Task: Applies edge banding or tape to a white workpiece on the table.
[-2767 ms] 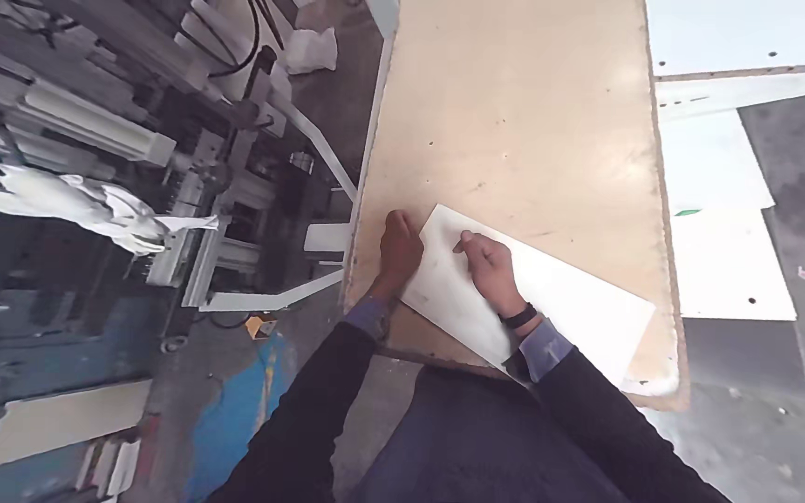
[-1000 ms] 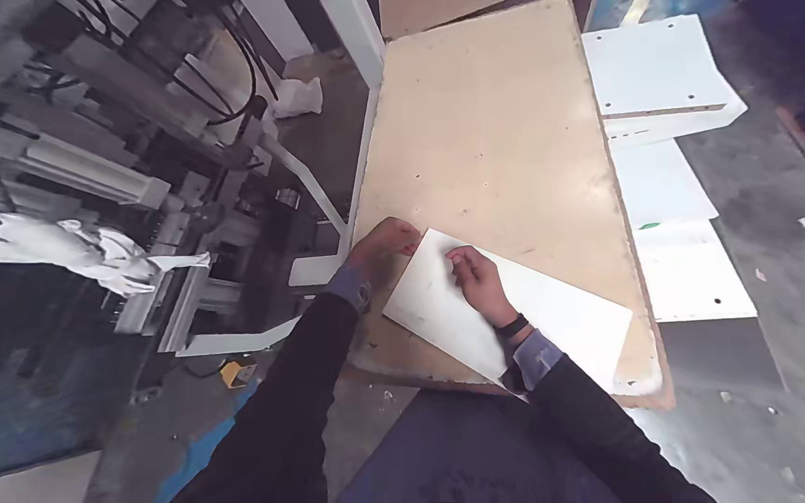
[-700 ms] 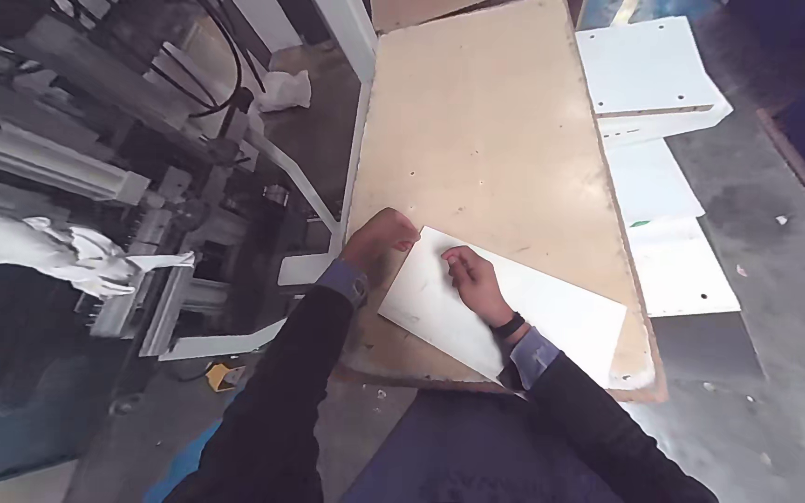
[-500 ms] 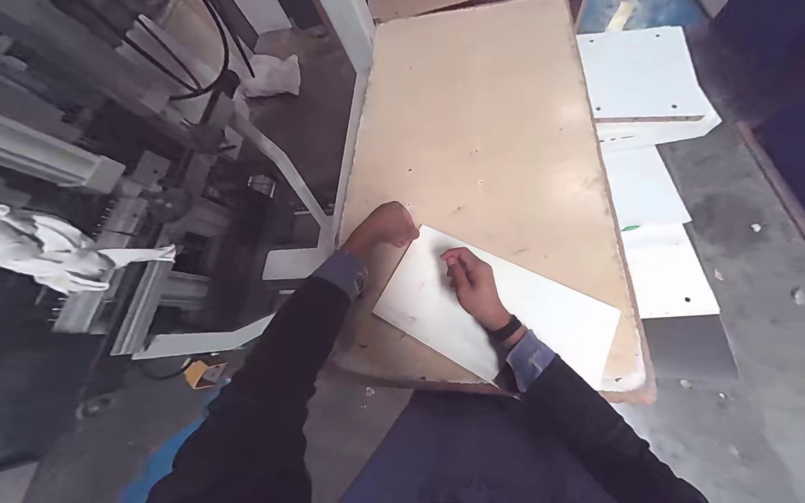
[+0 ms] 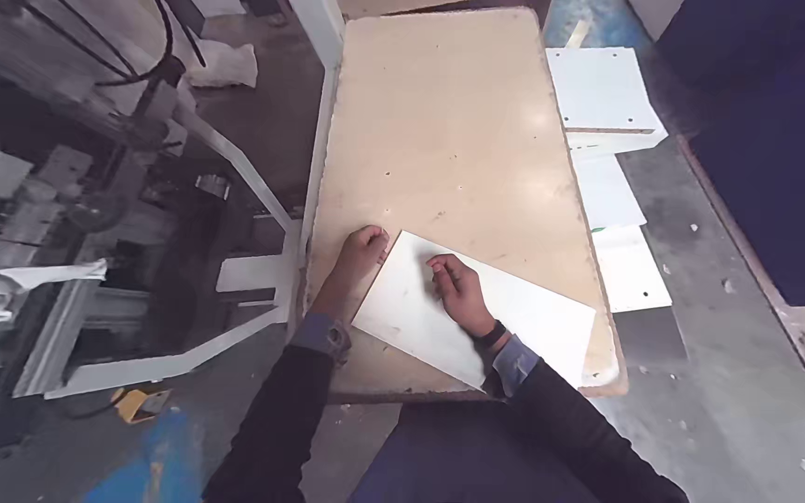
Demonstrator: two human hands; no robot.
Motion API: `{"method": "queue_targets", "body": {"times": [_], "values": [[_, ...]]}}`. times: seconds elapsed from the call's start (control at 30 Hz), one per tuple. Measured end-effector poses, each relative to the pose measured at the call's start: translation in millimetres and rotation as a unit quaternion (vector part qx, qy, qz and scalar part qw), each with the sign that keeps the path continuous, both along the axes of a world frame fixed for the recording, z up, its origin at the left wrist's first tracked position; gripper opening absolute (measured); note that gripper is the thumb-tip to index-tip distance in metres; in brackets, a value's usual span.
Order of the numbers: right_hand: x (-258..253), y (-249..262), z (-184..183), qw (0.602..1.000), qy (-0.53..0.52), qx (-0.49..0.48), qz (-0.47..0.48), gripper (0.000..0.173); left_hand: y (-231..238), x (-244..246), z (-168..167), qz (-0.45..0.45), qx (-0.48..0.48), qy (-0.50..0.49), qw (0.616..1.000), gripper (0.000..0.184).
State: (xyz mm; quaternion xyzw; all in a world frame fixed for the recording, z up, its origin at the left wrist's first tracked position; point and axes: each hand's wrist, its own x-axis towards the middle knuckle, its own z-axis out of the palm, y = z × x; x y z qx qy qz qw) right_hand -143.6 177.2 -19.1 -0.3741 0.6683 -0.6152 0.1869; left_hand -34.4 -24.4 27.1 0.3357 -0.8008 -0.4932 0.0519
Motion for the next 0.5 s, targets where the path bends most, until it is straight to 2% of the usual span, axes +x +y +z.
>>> {"method": "queue_targets", "body": {"times": [0.1, 0.2, 0.3, 0.4, 0.47, 0.5], "values": [[-1.0, 1.8, 4.5, 0.999, -0.035, -0.001, 0.013, 0.025, 10.0, 14.4, -2.2, 0.021, 0.056, 0.084, 0.995, 0.019], [0.8, 6.3, 12.3, 0.993, -0.12, -0.013, 0.015, 0.025, 8.0, 30.4, -26.9, 0.071, 0.093, 0.187, 0.975, 0.019], [-11.6, 36.5, 33.5, 0.989, -0.149, -0.015, -0.015, 0.024, 14.9, 56.5, -35.9, 0.164, 0.026, 0.159, 0.973, 0.028], [-33.6, 107.0, 46.6, 0.995, -0.039, 0.021, -0.086, 0.021, 46.3, 100.3, -21.7, 0.174, -0.121, 0.088, 0.973, 0.038], [-46.8, 165.8, 49.4, 0.97, 0.088, 0.164, -0.154, 0.026, 80.6, 124.1, -13.1, 0.147, -0.185, 0.069, 0.969, 0.038], [-51.1, 191.8, 47.4, 0.937, 0.157, 0.252, -0.186, 0.039, 96.9, 129.0, -15.3, 0.137, -0.208, 0.079, 0.965, 0.037]]}}
